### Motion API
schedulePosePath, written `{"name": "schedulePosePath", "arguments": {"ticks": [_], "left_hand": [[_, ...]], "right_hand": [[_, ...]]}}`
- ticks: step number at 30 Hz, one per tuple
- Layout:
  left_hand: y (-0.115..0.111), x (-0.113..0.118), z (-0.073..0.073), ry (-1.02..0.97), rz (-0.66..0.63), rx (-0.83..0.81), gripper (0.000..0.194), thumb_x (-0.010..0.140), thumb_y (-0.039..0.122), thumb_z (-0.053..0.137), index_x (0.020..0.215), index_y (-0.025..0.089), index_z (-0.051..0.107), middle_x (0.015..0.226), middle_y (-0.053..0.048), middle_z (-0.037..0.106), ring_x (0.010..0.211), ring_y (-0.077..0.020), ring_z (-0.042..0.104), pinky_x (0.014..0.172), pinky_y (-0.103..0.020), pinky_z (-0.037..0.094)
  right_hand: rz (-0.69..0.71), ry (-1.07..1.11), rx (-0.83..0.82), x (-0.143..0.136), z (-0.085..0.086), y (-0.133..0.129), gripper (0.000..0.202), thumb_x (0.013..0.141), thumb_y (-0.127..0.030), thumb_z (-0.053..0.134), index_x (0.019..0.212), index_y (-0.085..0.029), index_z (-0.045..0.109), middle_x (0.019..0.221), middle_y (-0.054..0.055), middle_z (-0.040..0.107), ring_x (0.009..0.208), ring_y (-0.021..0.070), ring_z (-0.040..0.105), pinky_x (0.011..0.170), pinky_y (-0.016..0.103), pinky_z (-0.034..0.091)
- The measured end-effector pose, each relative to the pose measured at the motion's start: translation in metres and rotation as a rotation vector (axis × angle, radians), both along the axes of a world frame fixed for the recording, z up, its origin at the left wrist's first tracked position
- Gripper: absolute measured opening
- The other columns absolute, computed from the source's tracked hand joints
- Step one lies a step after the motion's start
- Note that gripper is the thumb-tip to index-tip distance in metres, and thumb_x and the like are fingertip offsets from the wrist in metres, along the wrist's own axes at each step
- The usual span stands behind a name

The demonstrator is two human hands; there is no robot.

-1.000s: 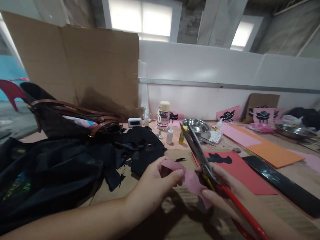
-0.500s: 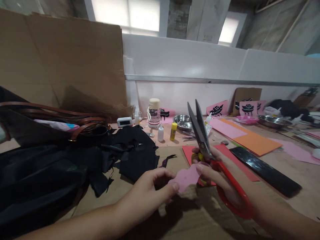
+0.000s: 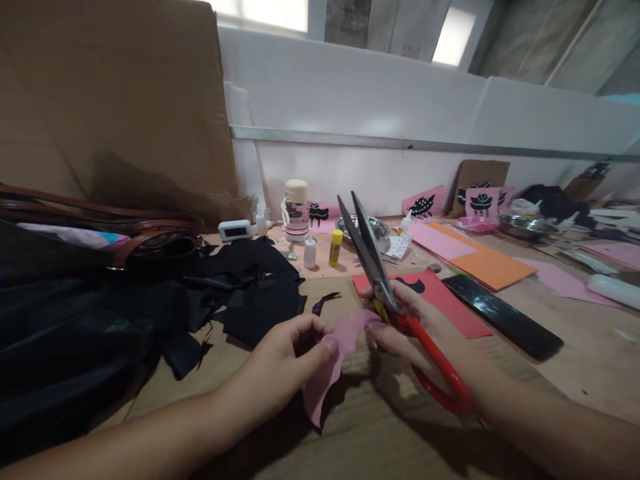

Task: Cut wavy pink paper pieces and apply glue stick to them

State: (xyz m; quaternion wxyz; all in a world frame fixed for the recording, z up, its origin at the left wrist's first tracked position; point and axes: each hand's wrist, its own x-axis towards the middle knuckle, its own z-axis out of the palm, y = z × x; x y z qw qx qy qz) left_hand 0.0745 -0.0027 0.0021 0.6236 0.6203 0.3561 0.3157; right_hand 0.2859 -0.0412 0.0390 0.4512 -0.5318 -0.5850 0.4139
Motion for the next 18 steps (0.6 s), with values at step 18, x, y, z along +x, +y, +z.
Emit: {"name": "schedulePosePath", "arguments": {"ticks": [18], "left_hand": [[0.002, 0.0, 0.003, 0.004, -0.004, -0.017, 0.027, 0.087, 0.042, 0.073, 0.079, 0.018, 0.064, 0.076, 0.001, 0.064, 0.072, -0.0147, 0.055, 0.069, -0.026, 0.043]], "right_hand": [[0.078, 0.046, -0.081, -0.002, 0.004, -0.003, 0.045, 0.083, -0.049, 0.082, 0.115, -0.024, 0.063, 0.079, -0.004, 0.06, 0.063, 0.0152, 0.054, 0.056, 0.028, 0.047]]}}
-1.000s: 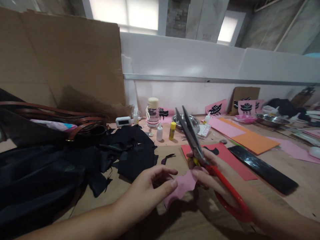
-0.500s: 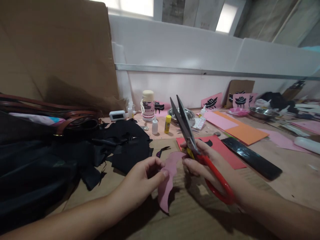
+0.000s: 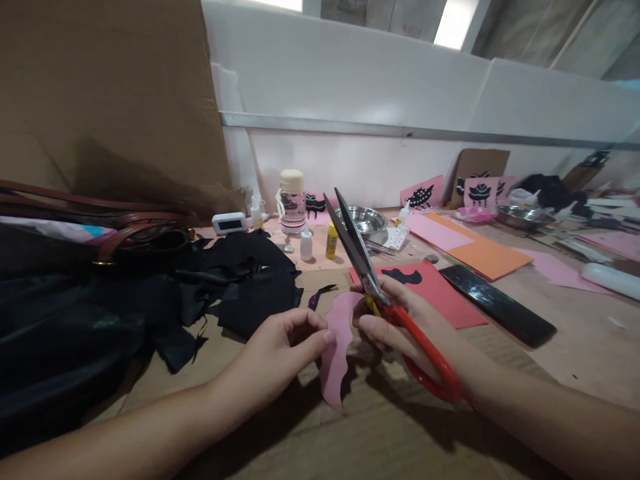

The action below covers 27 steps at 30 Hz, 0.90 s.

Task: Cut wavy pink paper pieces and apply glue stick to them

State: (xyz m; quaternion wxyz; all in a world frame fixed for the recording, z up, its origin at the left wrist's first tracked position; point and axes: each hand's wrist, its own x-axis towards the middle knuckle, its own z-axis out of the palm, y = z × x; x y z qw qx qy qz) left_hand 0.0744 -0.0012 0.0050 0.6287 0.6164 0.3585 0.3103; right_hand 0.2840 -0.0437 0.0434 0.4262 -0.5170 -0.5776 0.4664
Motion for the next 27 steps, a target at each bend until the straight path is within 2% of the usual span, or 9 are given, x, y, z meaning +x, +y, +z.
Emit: {"name": "schedulePosePath", "arguments": {"ticks": [3, 6, 11, 15, 18, 22, 27], "left_hand": [[0.0, -0.001, -0.001, 0.018, -0.032, 0.024, 0.025, 0.088, 0.04, 0.071, 0.08, 0.018, 0.065, 0.078, 0.001, 0.064, 0.073, -0.0149, 0.056, 0.069, -0.026, 0.042], [-0.001, -0.002, -0.001, 0.062, -0.037, 0.065, 0.021, 0.088, 0.038, 0.069, 0.08, 0.019, 0.063, 0.076, 0.002, 0.062, 0.072, -0.0147, 0.054, 0.067, -0.026, 0.041], [-0.007, -0.002, 0.001, 0.208, -0.081, 0.159, 0.012, 0.085, 0.028, 0.065, 0.077, 0.02, 0.061, 0.074, 0.003, 0.061, 0.074, -0.0156, 0.054, 0.07, -0.027, 0.042], [-0.012, 0.0, 0.004, 0.174, -0.073, 0.074, 0.019, 0.089, 0.038, 0.064, 0.085, 0.02, 0.058, 0.075, 0.002, 0.064, 0.066, -0.0143, 0.054, 0.062, -0.026, 0.042], [-0.011, 0.0, 0.006, 0.113, -0.055, 0.014, 0.025, 0.091, 0.044, 0.063, 0.085, 0.021, 0.056, 0.073, 0.002, 0.064, 0.058, -0.0114, 0.05, 0.056, -0.024, 0.038], [-0.007, -0.001, 0.005, 0.079, -0.057, -0.018, 0.023, 0.089, 0.041, 0.068, 0.085, 0.019, 0.059, 0.073, 0.002, 0.065, 0.067, -0.0129, 0.056, 0.062, -0.023, 0.042], [-0.004, -0.002, 0.004, 0.098, -0.05, -0.022, 0.022, 0.086, 0.038, 0.072, 0.085, 0.018, 0.064, 0.072, 0.003, 0.066, 0.065, -0.0122, 0.055, 0.06, -0.022, 0.04]], "right_hand": [[-0.001, 0.024, 0.009, -0.001, -0.004, 0.001, 0.043, 0.082, -0.046, 0.084, 0.113, -0.024, 0.062, 0.08, -0.004, 0.059, 0.064, 0.0148, 0.054, 0.056, 0.027, 0.046], [-0.026, 0.02, -0.014, 0.001, -0.01, 0.001, 0.038, 0.089, -0.043, 0.078, 0.117, -0.026, 0.059, 0.077, -0.006, 0.055, 0.063, 0.014, 0.052, 0.053, 0.025, 0.043], [0.024, 0.067, -0.008, 0.007, -0.017, 0.0, 0.031, 0.096, -0.037, 0.072, 0.122, -0.03, 0.057, 0.096, -0.003, 0.06, 0.073, 0.0135, 0.056, 0.062, 0.025, 0.048], [0.043, 0.052, 0.002, 0.006, -0.015, 0.001, 0.035, 0.092, -0.035, 0.076, 0.121, -0.029, 0.058, 0.096, -0.003, 0.059, 0.075, 0.0142, 0.057, 0.06, 0.024, 0.048], [0.027, -0.032, 0.059, 0.003, -0.012, 0.003, 0.039, 0.085, -0.038, 0.08, 0.117, -0.027, 0.06, 0.087, -0.002, 0.061, 0.073, 0.0169, 0.061, 0.064, 0.028, 0.053], [0.011, -0.069, 0.108, 0.0, -0.011, 0.005, 0.034, 0.081, -0.034, 0.082, 0.109, -0.027, 0.062, 0.084, -0.002, 0.064, 0.078, 0.0204, 0.066, 0.072, 0.033, 0.059], [0.053, -0.035, 0.119, 0.003, -0.015, 0.009, 0.029, 0.08, -0.032, 0.078, 0.102, -0.028, 0.06, 0.084, -0.003, 0.065, 0.08, 0.0208, 0.068, 0.079, 0.036, 0.058]]}}
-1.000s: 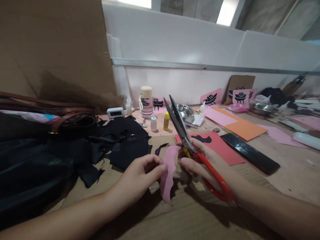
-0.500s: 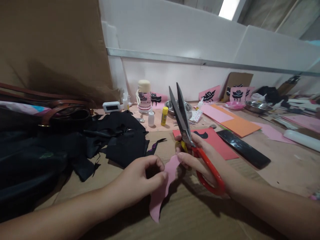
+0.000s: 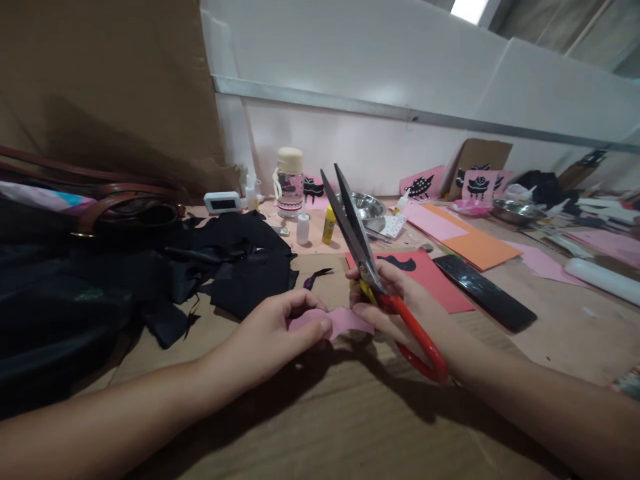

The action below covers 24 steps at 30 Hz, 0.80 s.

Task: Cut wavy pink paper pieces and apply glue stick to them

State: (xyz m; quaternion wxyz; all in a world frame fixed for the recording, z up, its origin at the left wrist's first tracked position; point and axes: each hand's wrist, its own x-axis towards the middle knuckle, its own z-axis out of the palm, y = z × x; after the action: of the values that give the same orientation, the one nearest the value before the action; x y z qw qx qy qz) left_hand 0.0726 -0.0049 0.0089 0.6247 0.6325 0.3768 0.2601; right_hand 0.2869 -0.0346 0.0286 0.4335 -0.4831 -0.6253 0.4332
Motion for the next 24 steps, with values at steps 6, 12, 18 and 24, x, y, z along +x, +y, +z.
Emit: {"name": "schedulePosePath", "arguments": {"ticks": [6, 12, 18, 24], "left_hand": [[0.005, -0.005, 0.011, -0.189, 0.224, -0.123, 0.036, 0.08, 0.044, 0.084, 0.1, 0.017, 0.072, 0.074, 0.003, 0.067, 0.065, -0.012, 0.059, 0.064, -0.022, 0.045], [0.002, -0.01, 0.004, -0.385, 0.116, -0.206, 0.088, 0.073, 0.088, 0.067, 0.131, 0.023, 0.069, 0.097, -0.007, 0.076, 0.09, -0.0288, 0.073, 0.083, -0.038, 0.057], [-0.017, -0.01, 0.01, -0.258, -0.237, -0.029, 0.067, 0.067, 0.063, 0.09, 0.119, 0.024, 0.078, 0.119, -0.011, 0.075, 0.109, -0.0343, 0.069, 0.093, -0.04, 0.054], [-0.02, -0.003, 0.004, -0.135, -0.099, 0.102, 0.043, 0.076, 0.038, 0.088, 0.114, 0.022, 0.073, 0.11, -0.008, 0.076, 0.097, -0.0269, 0.072, 0.089, -0.036, 0.056]], "right_hand": [[-0.006, -0.055, 0.007, 0.002, 0.004, -0.001, 0.03, 0.08, -0.027, 0.077, 0.106, -0.027, 0.062, 0.09, -0.001, 0.067, 0.079, 0.0207, 0.066, 0.072, 0.034, 0.057], [-0.192, -0.038, 0.034, -0.001, 0.008, -0.008, 0.022, 0.087, -0.032, 0.074, 0.104, -0.027, 0.06, 0.08, -0.003, 0.062, 0.067, 0.0175, 0.058, 0.057, 0.029, 0.05], [-0.204, 0.272, 0.075, 0.0, -0.005, -0.003, 0.034, 0.089, -0.028, 0.075, 0.115, -0.031, 0.054, 0.092, -0.003, 0.064, 0.076, 0.0194, 0.064, 0.064, 0.031, 0.056], [-0.167, 0.289, 0.056, 0.001, -0.007, -0.004, 0.028, 0.094, -0.027, 0.074, 0.114, -0.029, 0.055, 0.094, -0.002, 0.061, 0.084, 0.019, 0.062, 0.074, 0.031, 0.055]]}}
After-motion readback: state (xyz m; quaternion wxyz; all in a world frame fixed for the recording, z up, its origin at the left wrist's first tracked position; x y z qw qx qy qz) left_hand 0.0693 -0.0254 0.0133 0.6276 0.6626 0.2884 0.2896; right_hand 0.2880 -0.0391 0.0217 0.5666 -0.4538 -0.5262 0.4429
